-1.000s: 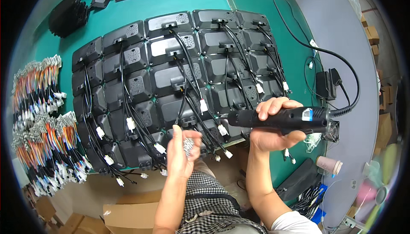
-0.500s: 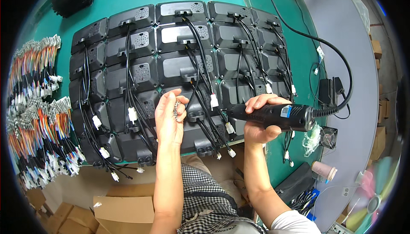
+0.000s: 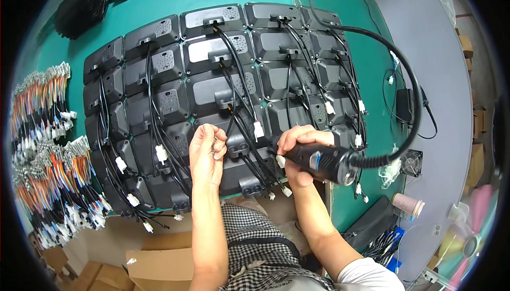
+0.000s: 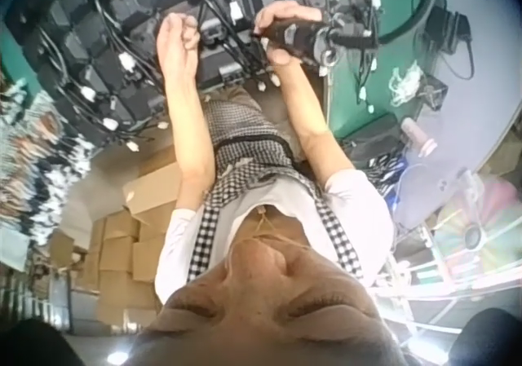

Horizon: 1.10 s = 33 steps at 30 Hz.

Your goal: The person fastens screws into electronic panels using an electric screwdriver.

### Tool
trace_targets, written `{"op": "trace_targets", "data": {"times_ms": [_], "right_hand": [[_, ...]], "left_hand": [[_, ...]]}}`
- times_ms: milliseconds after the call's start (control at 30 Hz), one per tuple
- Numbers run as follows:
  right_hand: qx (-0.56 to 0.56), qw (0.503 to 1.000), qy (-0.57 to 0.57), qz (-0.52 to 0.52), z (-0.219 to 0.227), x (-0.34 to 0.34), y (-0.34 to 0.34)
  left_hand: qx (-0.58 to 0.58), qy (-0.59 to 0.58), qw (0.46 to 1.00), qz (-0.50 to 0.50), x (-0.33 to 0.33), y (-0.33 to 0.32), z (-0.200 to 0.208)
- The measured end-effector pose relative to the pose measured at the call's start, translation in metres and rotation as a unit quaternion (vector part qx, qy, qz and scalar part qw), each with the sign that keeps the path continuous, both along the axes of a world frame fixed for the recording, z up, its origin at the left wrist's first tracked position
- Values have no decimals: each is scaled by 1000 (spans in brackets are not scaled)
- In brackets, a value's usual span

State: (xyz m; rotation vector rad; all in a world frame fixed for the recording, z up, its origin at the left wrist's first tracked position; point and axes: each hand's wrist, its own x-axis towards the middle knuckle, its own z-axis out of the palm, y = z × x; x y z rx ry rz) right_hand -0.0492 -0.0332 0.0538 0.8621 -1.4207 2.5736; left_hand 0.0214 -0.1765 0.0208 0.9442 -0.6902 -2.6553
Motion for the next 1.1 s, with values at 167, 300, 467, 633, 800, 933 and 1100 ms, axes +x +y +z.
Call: {"op": "trace_targets", "data": {"times_ms": [167, 300, 467, 633, 800, 933, 1100], "right_hand": [[-14, 999, -49, 5, 2, -8, 0], [41, 989, -126, -68, 21, -20, 7], [-34, 980, -193, -38, 31, -16, 13], [-4, 985, -153, -85, 45, -7, 20], [-107, 983, -131, -73, 76, 0, 32], [-150, 976, -150, -54, 85, 7, 33], [-156, 970, -176, -59, 85, 12, 35]], "left_hand": [[13, -1, 1000, 10, -1, 1, 0], [19, 4, 1000, 9, -2, 0, -3], [17, 4, 1000, 20, -1, 0, -1], [-25, 23, 999, 9, 9, -1, 12], [-10, 9, 995, -101, 43, 34, 44], [36, 24, 990, -135, 47, 56, 43], [57, 30, 986, -155, 47, 61, 44]]}}
